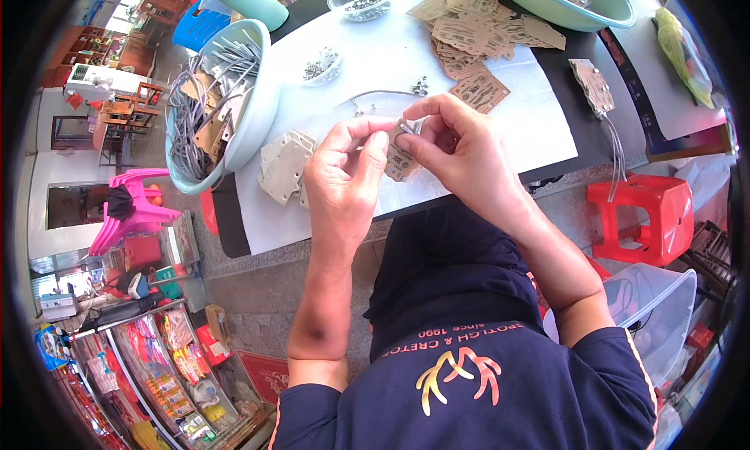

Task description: Threading elastic bands through small cardboard tags and organizing them into groups.

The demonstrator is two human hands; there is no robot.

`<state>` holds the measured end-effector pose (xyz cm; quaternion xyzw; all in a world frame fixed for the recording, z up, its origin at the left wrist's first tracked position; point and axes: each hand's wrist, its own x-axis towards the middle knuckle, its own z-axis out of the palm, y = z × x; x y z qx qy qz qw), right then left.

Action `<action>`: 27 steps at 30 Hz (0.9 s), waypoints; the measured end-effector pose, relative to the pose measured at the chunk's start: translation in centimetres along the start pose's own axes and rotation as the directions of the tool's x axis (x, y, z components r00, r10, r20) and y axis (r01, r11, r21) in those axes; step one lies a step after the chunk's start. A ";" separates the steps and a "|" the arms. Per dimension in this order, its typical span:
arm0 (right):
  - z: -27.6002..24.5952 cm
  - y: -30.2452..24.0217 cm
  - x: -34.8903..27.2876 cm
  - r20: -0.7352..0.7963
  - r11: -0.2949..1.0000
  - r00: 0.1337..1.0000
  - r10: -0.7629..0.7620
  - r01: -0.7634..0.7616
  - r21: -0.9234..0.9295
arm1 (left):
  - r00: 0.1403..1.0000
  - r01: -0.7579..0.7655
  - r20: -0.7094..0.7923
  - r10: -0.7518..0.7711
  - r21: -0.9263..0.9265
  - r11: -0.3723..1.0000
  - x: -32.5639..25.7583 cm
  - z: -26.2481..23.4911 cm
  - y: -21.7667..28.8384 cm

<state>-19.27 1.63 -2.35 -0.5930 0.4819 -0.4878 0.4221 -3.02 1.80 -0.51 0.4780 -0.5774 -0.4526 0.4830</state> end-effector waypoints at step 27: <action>-5.2 1.5 1.0 0.251 0.959 0.930 -0.268 0.282 -0.022 | 0.994 -0.065 0.090 0.059 0.062 0.996 1.1 -1.1 -1.5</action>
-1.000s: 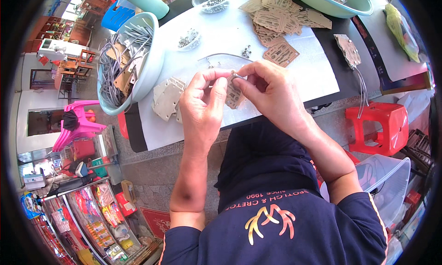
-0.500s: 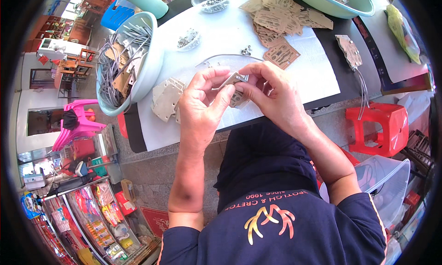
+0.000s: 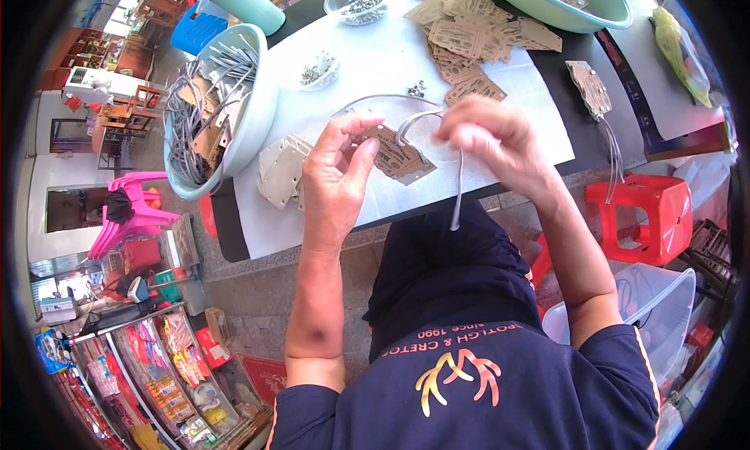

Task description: Threading elastic bands through small cardboard tags and organizing them into groups.

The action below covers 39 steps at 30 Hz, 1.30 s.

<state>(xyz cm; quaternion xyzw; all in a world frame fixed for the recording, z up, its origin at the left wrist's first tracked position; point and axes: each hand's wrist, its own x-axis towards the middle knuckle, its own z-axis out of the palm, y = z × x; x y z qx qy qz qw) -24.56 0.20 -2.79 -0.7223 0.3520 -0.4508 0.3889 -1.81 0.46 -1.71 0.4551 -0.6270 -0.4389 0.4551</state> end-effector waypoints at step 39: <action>-0.7 -3.1 8.1 -0.427 0.756 0.868 0.252 0.099 0.647 | 0.994 0.091 0.089 -0.055 -0.465 0.881 -1.2 -2.6 2.5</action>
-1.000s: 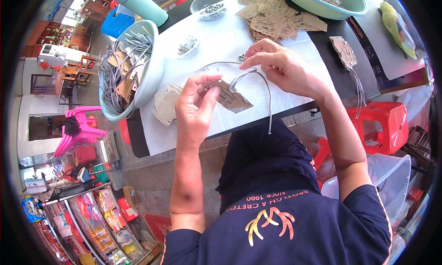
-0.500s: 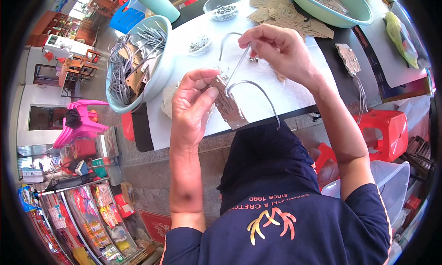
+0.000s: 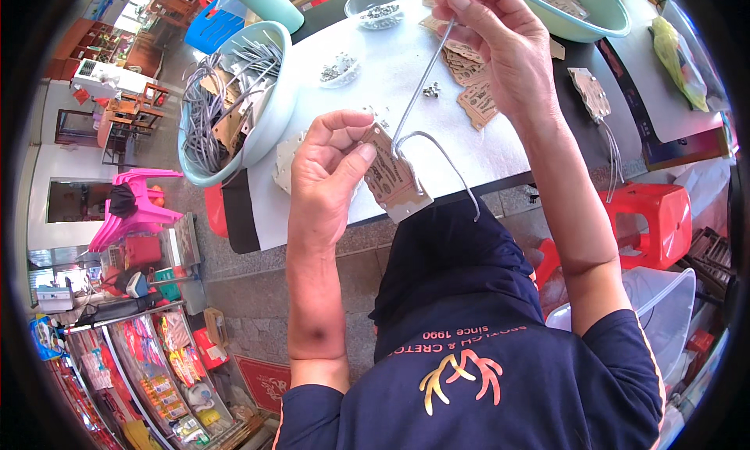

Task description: Threading elastic bands through small cardboard tags and organizing them into groups.

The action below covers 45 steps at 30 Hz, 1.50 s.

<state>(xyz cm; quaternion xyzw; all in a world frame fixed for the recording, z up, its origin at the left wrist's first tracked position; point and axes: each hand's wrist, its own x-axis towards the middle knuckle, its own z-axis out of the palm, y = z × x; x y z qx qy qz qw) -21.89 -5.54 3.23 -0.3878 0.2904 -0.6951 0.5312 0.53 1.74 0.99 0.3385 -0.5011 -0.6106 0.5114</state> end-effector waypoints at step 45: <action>-0.3 2.3 -7.7 0.368 0.942 0.867 0.336 -0.297 -0.159 | 0.990 -0.104 0.104 0.092 0.114 0.988 -0.1 1.7 0.3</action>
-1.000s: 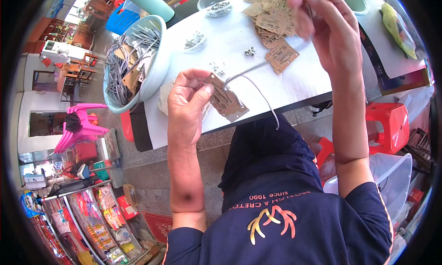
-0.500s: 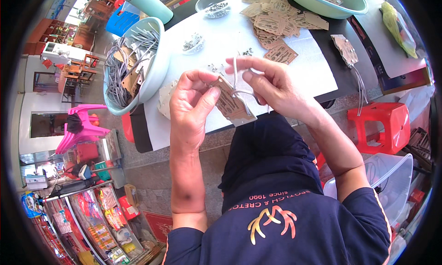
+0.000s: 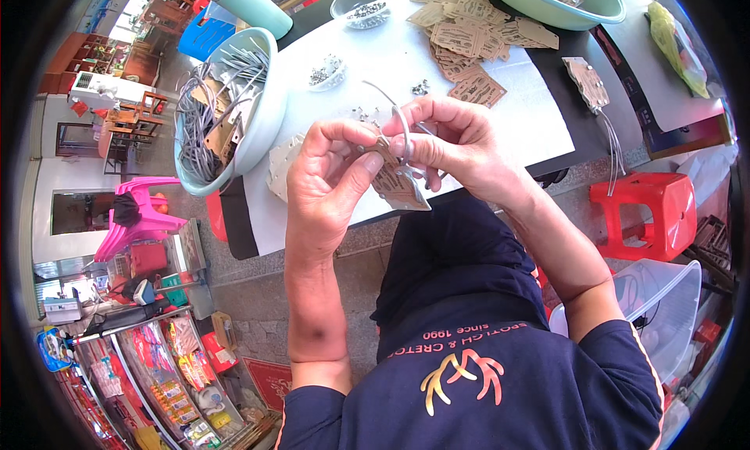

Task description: Threading elastic bands through small cardboard tags and organizing them into groups.

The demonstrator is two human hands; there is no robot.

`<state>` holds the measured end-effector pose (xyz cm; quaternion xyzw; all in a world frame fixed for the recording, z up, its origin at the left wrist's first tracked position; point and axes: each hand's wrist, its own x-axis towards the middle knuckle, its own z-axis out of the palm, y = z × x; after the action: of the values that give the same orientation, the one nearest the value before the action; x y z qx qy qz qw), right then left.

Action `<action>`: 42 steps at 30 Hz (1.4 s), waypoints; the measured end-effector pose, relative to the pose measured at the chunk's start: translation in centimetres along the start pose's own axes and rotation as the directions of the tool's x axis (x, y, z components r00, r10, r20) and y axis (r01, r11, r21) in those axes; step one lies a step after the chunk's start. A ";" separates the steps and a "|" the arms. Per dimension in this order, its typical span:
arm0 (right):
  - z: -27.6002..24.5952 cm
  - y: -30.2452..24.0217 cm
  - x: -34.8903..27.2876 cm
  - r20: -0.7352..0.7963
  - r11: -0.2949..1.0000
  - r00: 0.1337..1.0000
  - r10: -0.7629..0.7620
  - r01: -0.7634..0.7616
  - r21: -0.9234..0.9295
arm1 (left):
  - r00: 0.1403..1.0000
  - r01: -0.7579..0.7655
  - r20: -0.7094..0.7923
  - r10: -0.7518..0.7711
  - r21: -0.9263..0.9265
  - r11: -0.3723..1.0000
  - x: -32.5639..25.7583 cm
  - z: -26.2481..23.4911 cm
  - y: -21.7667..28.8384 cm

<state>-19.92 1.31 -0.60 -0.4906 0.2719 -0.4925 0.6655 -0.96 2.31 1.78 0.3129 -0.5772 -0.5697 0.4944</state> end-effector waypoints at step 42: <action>0.0 1.2 0.4 -0.009 0.667 0.903 -0.430 0.311 -0.677 | 0.964 0.265 -0.070 -0.256 0.226 0.937 1.8 0.1 -0.5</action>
<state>-19.26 0.96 -1.67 -0.6950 0.3773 -0.5286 0.3085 -1.70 0.60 1.69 0.4537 -0.5838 -0.5520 0.3855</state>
